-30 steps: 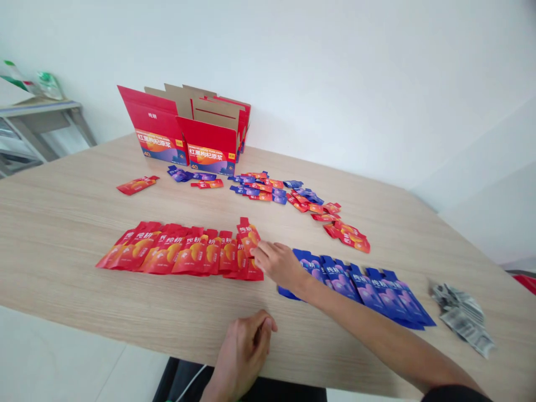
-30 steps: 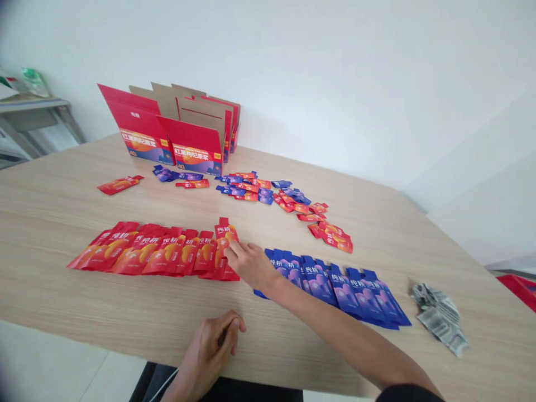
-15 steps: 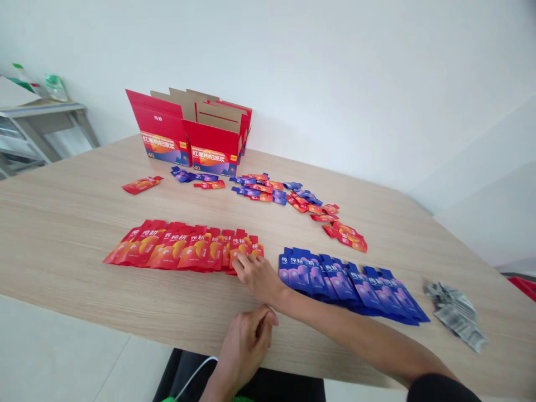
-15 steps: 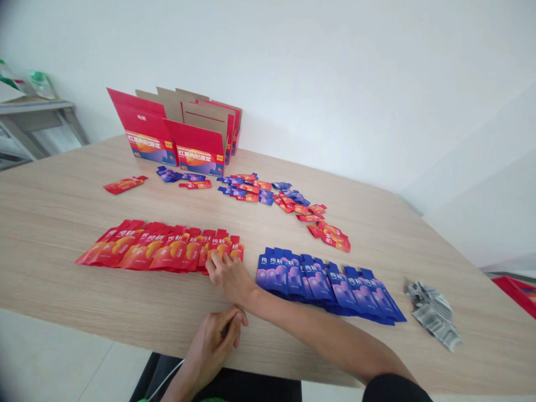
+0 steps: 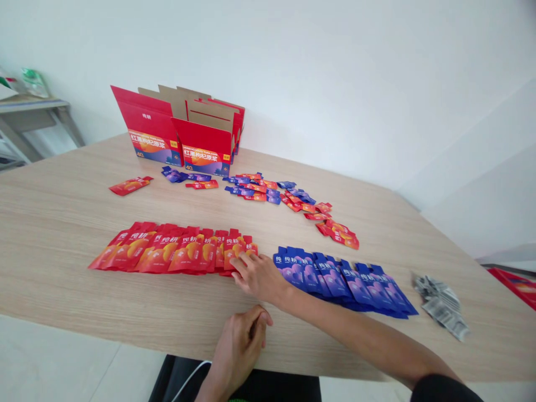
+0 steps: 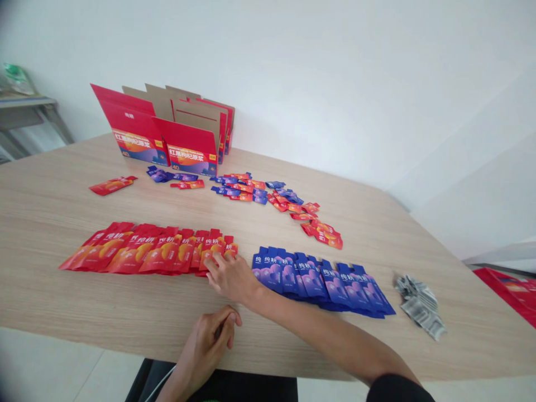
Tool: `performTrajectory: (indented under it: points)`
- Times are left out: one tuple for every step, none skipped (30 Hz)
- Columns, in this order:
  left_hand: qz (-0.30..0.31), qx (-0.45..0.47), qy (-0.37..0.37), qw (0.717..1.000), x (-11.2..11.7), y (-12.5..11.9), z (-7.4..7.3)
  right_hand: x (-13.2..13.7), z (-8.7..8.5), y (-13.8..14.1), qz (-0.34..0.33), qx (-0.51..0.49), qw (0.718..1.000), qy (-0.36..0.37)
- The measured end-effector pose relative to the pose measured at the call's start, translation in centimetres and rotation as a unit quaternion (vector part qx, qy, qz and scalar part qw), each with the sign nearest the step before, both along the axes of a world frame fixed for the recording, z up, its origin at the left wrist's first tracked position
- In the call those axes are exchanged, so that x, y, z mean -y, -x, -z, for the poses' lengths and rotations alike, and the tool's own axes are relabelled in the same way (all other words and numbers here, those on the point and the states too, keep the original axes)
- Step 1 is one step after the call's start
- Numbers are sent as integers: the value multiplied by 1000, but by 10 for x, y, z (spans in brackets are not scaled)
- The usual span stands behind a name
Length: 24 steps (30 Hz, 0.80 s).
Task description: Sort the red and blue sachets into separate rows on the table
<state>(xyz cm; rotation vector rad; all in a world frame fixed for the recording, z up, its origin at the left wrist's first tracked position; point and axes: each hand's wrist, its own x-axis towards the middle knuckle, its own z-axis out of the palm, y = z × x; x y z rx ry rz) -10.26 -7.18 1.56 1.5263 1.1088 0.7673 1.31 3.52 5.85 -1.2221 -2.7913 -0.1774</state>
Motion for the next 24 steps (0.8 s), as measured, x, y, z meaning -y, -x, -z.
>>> performTrajectory:
  points:
    - [-1,2,2,1000,0,0,-1,-2,-4,-2,8,-15,1000,9]
    - [-1,2,5,1000,0,0,-2,-5,-9,-4,20,-30,999,17]
    - [-1,0,7,1000,1,0,-3,-12,-14,-8,36,-45,998,23]
    - [2,-4,9,1000,1,0,-4,-22,-19,-12,55,-58,996,27]
    - [6,-10,11,1000,1,0,-5,-35,-24,-16,76,-70,994,27]
    - [8,-17,11,1000,1,0,-6,-53,-27,-21,98,-82,992,23]
    - [8,-25,9,1000,1,0,-7,-73,-30,-25,118,-91,989,16]
    - [8,-32,5,999,1,-1,-7,-96,-32,-30,135,-99,986,8]
    - [7,-37,1,999,0,-1,-6,-121,-32,-34,152,-104,983,-1]
    - [8,-41,-5,999,0,-1,-5,-146,-31,-37,165,-101,981,-1]
    - [10,-42,-10,999,0,-2,-3,-170,-30,-40,183,-93,979,3]
    - [12,-43,-14,999,0,-2,0,-192,-27,-42,195,-78,978,10]
    - [14,-42,-17,999,0,-3,3,-211,-23,-44,205,-60,977,16]
    - [12,-42,-20,999,0,-4,6,-228,-19,-45,210,-36,977,26]
    - [9,-40,-24,999,0,-4,9,-241,-15,-46,212,-10,977,35]
    - [3,-38,-29,999,0,-5,12,-251,-10,-47,213,16,976,42]
    - [-2,-35,-33,999,1,-6,15,-259,-6,-48,211,40,975,46]
    - [-6,-34,-38,999,1,-7,17,-264,-1,-48,209,59,975,47]
    - [-8,-33,-41,999,2,-7,18,-269,3,-49,206,71,975,44]
    - [-8,-35,-43,998,2,-8,20,-271,6,-49,204,79,975,37]
    - [-7,-38,-44,998,2,-8,20,-273,9,-50,200,83,976,29]
    - [-6,-41,-45,998,3,-8,21,-275,11,-51,196,87,977,19]
    - [-4,-44,-45,998,3,-8,21,-275,13,-52,189,90,978,7]
    - [-3,-46,-46,998,3,-8,20,-275,14,-53,180,93,979,-6]
